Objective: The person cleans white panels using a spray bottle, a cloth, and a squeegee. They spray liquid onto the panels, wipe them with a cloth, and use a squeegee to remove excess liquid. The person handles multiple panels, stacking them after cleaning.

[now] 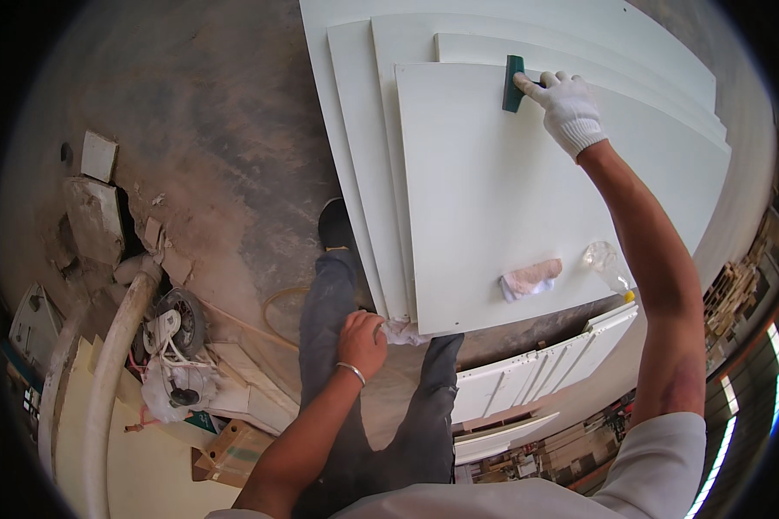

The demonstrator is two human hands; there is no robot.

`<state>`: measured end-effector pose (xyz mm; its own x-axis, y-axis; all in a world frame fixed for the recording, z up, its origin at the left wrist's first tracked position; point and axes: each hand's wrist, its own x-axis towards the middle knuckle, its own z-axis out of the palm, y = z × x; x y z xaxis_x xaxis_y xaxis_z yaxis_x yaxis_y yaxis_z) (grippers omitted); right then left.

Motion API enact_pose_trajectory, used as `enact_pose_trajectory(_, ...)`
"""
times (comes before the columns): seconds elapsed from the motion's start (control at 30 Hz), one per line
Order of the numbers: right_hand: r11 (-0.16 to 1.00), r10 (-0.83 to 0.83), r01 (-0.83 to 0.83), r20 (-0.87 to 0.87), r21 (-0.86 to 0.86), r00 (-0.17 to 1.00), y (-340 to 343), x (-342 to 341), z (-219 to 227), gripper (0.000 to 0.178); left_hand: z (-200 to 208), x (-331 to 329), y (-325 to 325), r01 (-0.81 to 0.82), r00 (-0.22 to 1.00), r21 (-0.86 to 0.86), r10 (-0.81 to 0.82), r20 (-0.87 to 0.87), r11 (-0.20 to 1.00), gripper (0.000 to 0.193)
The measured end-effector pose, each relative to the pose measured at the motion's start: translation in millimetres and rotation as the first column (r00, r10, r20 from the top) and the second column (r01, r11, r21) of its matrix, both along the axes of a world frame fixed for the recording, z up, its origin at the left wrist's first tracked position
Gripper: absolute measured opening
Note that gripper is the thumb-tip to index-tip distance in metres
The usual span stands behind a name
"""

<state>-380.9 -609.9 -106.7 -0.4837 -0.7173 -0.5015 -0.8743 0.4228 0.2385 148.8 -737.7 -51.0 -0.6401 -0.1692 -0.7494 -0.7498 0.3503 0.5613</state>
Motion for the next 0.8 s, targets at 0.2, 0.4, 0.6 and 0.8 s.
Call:
enact_pose_trajectory(0.2,0.999,0.039,-0.039,0.031,-0.011,0.999,-73,40,-1,0.065,-3,17,-4,-0.062,0.998,0.015,0.062,-0.009,0.998,0.025)
enact_pose_trajectory(0.4,0.998,0.055,-0.056,0.052,0.013,0.997,-127,65,-14,0.056,-1,33,-3,-0.102,0.994,-0.001,0.102,-0.028,0.995,0.025)
enact_pose_trajectory(0.6,0.997,0.059,-0.054,0.085,-0.064,0.995,-128,71,-20,0.061,-3,36,-2,-0.147,0.987,-0.014,0.146,-0.069,0.989,0.026)
enact_pose_trajectory(0.8,0.985,-0.020,0.034,0.086,-0.170,0.996,-66,56,-9,0.062,-4,42,-2,-0.194,0.980,-0.017,0.193,-0.056,0.981,0.025)
